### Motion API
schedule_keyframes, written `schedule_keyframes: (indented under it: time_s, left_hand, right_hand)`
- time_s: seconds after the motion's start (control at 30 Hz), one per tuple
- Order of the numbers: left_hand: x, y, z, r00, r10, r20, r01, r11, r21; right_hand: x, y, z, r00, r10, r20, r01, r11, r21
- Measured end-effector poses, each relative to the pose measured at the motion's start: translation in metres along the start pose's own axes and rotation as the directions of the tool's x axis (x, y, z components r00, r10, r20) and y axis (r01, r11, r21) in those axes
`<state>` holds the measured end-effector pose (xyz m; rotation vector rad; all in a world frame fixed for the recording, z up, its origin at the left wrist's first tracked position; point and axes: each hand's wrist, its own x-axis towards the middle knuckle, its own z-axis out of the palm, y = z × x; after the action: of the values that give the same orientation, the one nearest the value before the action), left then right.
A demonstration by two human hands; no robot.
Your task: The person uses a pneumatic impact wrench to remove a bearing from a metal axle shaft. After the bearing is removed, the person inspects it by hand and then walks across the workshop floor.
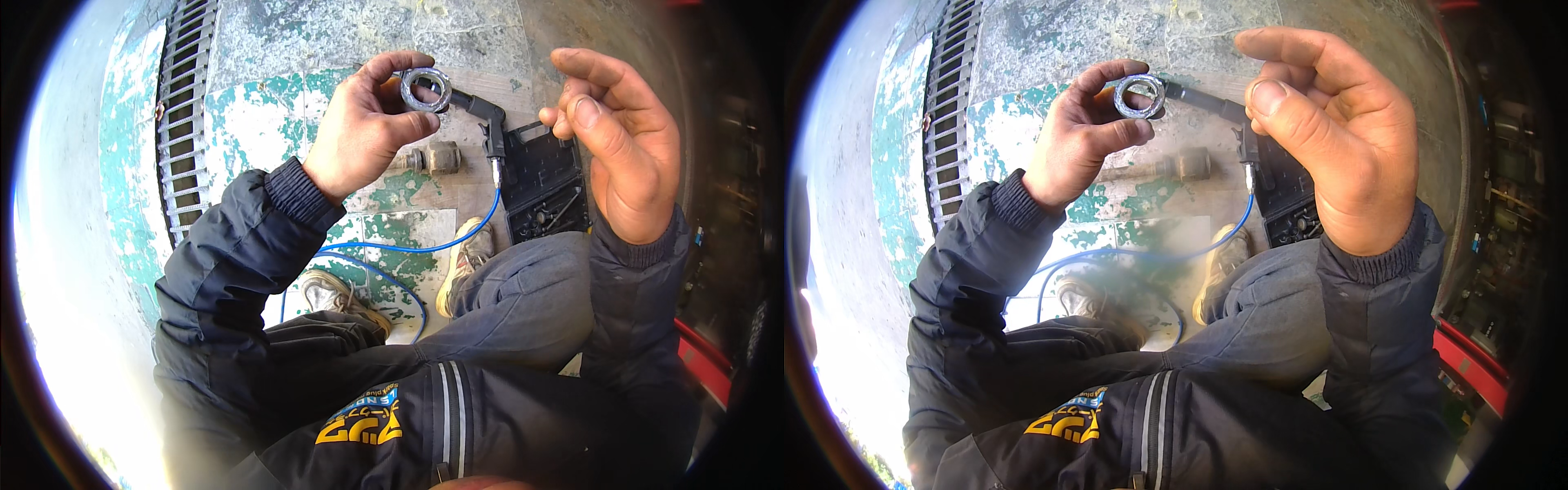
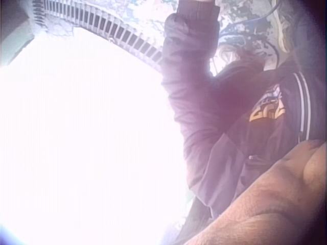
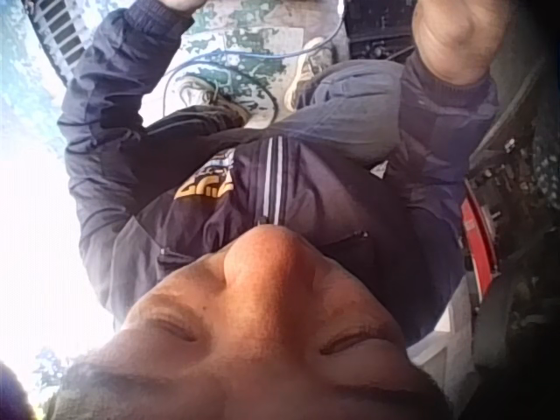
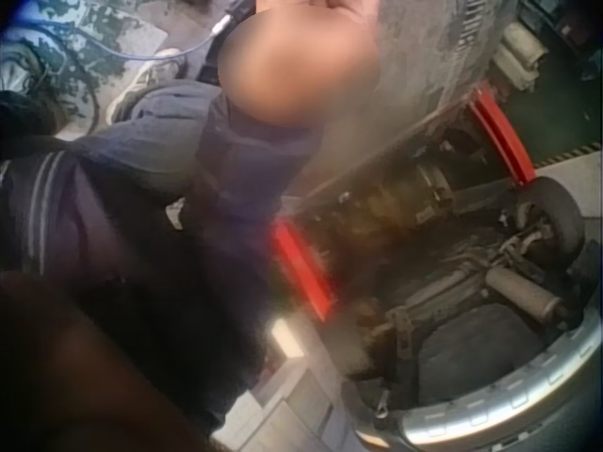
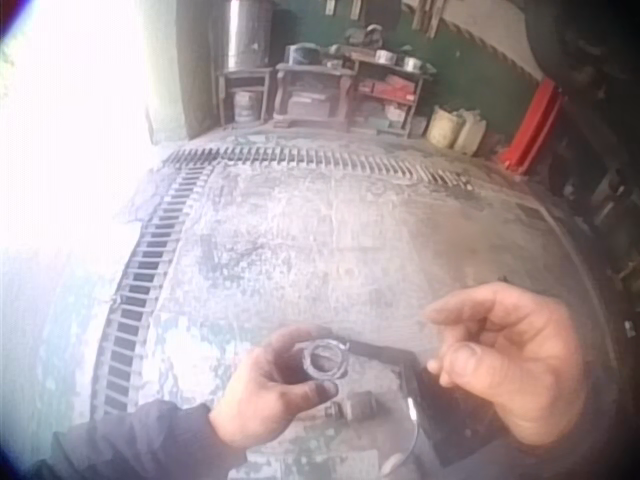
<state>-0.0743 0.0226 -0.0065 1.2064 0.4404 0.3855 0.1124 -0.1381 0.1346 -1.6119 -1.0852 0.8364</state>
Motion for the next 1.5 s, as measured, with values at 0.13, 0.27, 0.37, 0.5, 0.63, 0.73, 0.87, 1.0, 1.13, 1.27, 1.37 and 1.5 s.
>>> schedule_keyframes:
  time_s: [0.13,0.27,0.37,0.5,0.63,0.73,0.87,1.0,1.13,1.27,1.37,1.5]
  left_hand:
    - [0.000,0.000,0.000,1.000,-0.007,-0.004,0.007,1.000,-0.014]
    - [-0.001,-0.001,-0.002,1.000,0.003,-0.006,-0.003,1.000,-0.010]
    - [0.000,-0.002,-0.004,1.000,-0.010,0.003,0.010,1.000,-0.025]
    - [0.001,-0.004,-0.005,1.000,-0.013,0.004,0.014,1.000,-0.027]
    - [0.000,-0.008,-0.005,1.000,-0.006,-0.007,0.006,1.000,-0.024]
    - [0.001,-0.010,-0.005,1.000,0.010,0.002,-0.010,0.999,-0.031]
    - [0.002,-0.013,-0.004,0.998,-0.028,0.048,0.032,0.994,-0.106]
    - [0.002,-0.015,-0.001,0.996,-0.044,0.072,0.053,0.990,-0.131]
    - [0.000,-0.014,0.003,0.997,-0.040,0.065,0.049,0.988,-0.149]
    - [-0.001,-0.011,0.005,0.998,-0.042,0.045,0.049,0.987,-0.154]
    - [-0.001,-0.008,0.008,0.999,-0.027,0.018,0.030,0.989,-0.143]
    - [-0.003,-0.003,0.013,1.000,-0.027,-0.012,0.025,0.992,-0.126]
  right_hand:
    - [0.001,0.001,0.000,1.000,-0.001,0.008,0.001,1.000,-0.010]
    - [0.003,0.003,0.000,1.000,-0.001,0.022,0.001,1.000,-0.018]
    - [0.005,0.004,0.001,1.000,-0.002,0.027,0.002,1.000,-0.013]
    - [0.007,0.006,0.002,0.999,-0.002,0.035,0.002,1.000,-0.015]
    - [0.008,0.006,0.003,0.999,0.002,0.036,-0.001,1.000,-0.028]
    - [0.007,0.005,0.004,1.000,0.007,0.031,-0.006,1.000,-0.027]
    - [0.007,0.003,0.007,0.999,0.040,-0.005,-0.040,0.999,-0.006]
    - [0.006,0.001,0.008,0.997,0.058,-0.044,-0.057,0.998,0.017]
    - [0.003,-0.001,0.009,0.997,0.066,-0.043,-0.065,0.997,0.028]
    - [0.002,-0.002,0.007,0.997,0.065,-0.040,-0.063,0.997,0.034]
    - [0.001,-0.002,0.006,0.997,0.062,-0.038,-0.060,0.997,0.042]
    - [-0.001,-0.003,0.004,0.997,0.070,-0.032,-0.067,0.994,0.082]
